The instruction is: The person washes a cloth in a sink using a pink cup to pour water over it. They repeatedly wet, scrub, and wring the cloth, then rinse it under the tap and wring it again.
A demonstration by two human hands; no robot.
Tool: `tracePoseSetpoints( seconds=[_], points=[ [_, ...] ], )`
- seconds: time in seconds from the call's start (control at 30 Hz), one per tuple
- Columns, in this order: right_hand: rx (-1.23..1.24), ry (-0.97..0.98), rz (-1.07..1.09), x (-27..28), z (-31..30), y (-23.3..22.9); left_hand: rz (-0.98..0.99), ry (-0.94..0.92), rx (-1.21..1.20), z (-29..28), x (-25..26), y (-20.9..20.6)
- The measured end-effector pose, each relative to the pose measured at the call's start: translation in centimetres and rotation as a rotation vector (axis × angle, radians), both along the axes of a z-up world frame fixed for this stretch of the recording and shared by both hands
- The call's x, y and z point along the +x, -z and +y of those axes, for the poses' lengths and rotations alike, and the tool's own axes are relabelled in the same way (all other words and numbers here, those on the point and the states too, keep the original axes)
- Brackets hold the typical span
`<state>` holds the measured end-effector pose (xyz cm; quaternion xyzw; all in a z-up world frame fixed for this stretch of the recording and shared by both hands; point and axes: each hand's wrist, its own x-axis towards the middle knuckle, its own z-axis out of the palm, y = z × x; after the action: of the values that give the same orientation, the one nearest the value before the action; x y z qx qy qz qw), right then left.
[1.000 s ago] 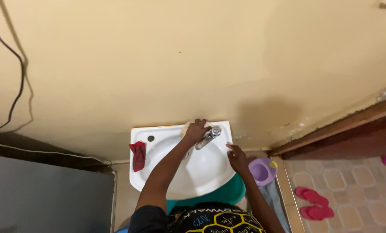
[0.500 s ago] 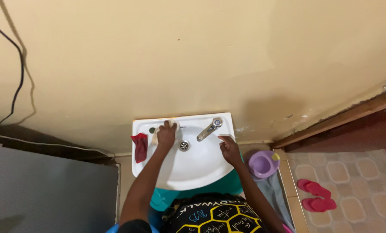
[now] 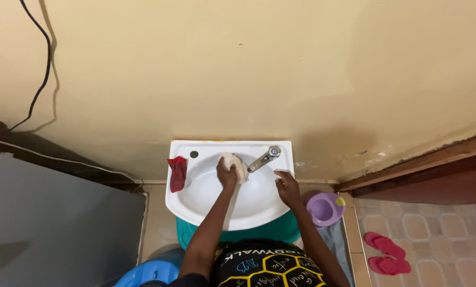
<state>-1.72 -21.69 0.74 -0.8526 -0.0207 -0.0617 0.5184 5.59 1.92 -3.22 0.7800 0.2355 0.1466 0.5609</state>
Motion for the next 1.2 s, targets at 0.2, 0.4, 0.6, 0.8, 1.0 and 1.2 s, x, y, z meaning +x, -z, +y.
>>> tracePoseSetpoints(
  seconds=[0.2,0.4,0.6,0.8,1.0,1.2],
  points=[
    [-0.043,0.032,0.054,-0.4,-1.7,-0.4,-0.242,0.185,0.339,-3.9,-0.3,0.0],
    [-0.002,0.079,0.08,-0.9,-3.2,0.0,-0.069,0.6,0.172,-7.0,-4.0,0.3],
    [-0.01,0.041,0.076,-0.7,-2.5,0.5,-0.108,1.049,0.303,-7.9,-4.8,0.4],
    [-0.135,-0.039,-0.007,-0.4,-2.5,0.7,0.266,1.186,0.013,-6.0,-5.8,0.5],
    [-0.17,-0.311,0.108,0.1,-2.6,1.3,-0.027,0.947,0.049,-3.6,-6.4,-4.9],
    [0.05,-0.044,0.164,0.3,-1.4,1.4,-0.045,0.785,0.463,-1.9,-6.5,-12.4]
  ],
)
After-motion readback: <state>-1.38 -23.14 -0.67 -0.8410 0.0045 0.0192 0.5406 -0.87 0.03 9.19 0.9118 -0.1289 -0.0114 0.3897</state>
